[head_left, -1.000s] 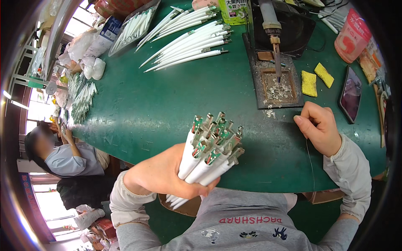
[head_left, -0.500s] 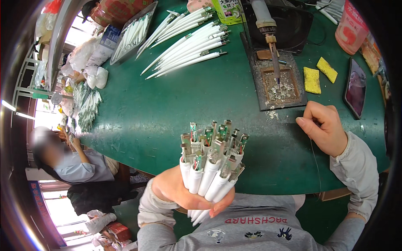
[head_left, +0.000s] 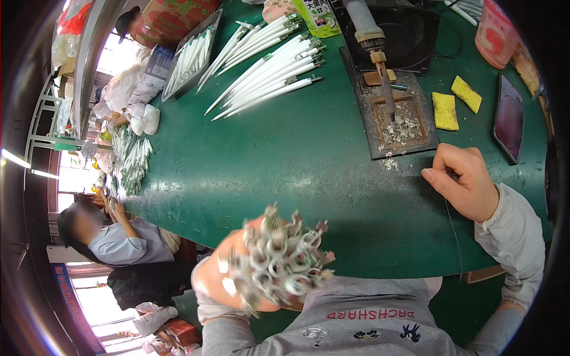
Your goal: The person solders electrical wires to small circuit boards on plastic housing components using a soldering iron and solder wire.
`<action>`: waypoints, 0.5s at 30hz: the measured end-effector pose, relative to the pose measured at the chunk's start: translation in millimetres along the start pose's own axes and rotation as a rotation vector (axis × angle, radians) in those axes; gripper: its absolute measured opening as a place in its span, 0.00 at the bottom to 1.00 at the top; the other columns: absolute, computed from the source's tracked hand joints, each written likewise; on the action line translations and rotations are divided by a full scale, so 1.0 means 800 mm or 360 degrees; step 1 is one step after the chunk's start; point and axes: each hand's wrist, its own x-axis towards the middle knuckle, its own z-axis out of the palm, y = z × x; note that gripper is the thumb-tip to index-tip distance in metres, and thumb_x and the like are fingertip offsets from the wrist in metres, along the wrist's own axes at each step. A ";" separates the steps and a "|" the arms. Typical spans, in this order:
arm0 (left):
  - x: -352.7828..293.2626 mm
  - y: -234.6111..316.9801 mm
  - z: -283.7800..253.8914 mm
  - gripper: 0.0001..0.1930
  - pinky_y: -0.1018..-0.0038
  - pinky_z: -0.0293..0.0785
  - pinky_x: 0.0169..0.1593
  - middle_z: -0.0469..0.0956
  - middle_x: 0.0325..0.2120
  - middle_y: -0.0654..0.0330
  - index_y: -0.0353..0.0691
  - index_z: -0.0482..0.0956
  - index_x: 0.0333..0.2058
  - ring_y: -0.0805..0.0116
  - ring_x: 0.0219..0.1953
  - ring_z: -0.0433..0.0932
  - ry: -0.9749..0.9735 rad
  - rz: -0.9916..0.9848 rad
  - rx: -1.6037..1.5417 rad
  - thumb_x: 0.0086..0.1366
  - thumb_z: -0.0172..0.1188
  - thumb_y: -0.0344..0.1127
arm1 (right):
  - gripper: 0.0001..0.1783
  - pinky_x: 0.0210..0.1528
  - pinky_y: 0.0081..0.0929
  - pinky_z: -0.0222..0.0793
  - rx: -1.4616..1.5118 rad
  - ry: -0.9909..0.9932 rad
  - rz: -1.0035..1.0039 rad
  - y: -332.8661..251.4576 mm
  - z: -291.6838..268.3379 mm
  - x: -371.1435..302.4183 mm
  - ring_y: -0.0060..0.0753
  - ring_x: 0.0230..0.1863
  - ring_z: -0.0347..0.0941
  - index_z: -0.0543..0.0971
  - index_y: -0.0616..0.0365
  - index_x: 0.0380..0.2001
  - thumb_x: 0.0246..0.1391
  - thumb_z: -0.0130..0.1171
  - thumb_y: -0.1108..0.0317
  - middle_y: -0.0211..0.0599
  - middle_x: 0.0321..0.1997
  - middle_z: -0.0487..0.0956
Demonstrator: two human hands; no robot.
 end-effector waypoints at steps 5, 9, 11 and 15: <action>0.019 0.004 -0.010 0.20 0.71 0.70 0.23 0.73 0.24 0.53 0.32 0.69 0.36 0.59 0.21 0.72 0.0739 0.0716 0.1488 0.43 0.64 0.26 | 0.14 0.16 0.20 0.53 -0.0014 -0.0023 0.0032 -0.002 0.002 0.001 0.20 0.13 0.57 0.66 0.61 0.16 0.48 0.59 0.69 0.31 0.11 0.63; 0.034 0.005 -0.018 0.16 0.72 0.70 0.23 0.72 0.25 0.52 0.33 0.67 0.35 0.61 0.21 0.72 0.0722 0.1048 0.2229 0.46 0.58 0.25 | 0.14 0.16 0.20 0.53 -0.0021 -0.0031 0.0023 -0.002 0.000 0.001 0.20 0.13 0.57 0.66 0.61 0.16 0.48 0.59 0.69 0.31 0.12 0.63; 0.039 0.001 -0.015 0.16 0.72 0.70 0.23 0.72 0.25 0.53 0.34 0.67 0.36 0.61 0.22 0.72 0.0784 0.1163 0.2320 0.45 0.58 0.24 | 0.14 0.16 0.20 0.53 -0.0020 -0.0029 0.0028 -0.002 0.000 0.001 0.20 0.13 0.57 0.66 0.61 0.17 0.48 0.59 0.69 0.31 0.12 0.63; 0.039 -0.002 -0.012 0.16 0.73 0.69 0.23 0.72 0.25 0.53 0.37 0.65 0.37 0.64 0.23 0.71 0.0911 0.1353 0.2473 0.47 0.55 0.25 | 0.14 0.16 0.20 0.54 -0.0023 -0.0023 -0.0008 -0.002 0.002 0.003 0.21 0.13 0.58 0.66 0.61 0.16 0.48 0.59 0.69 0.32 0.12 0.64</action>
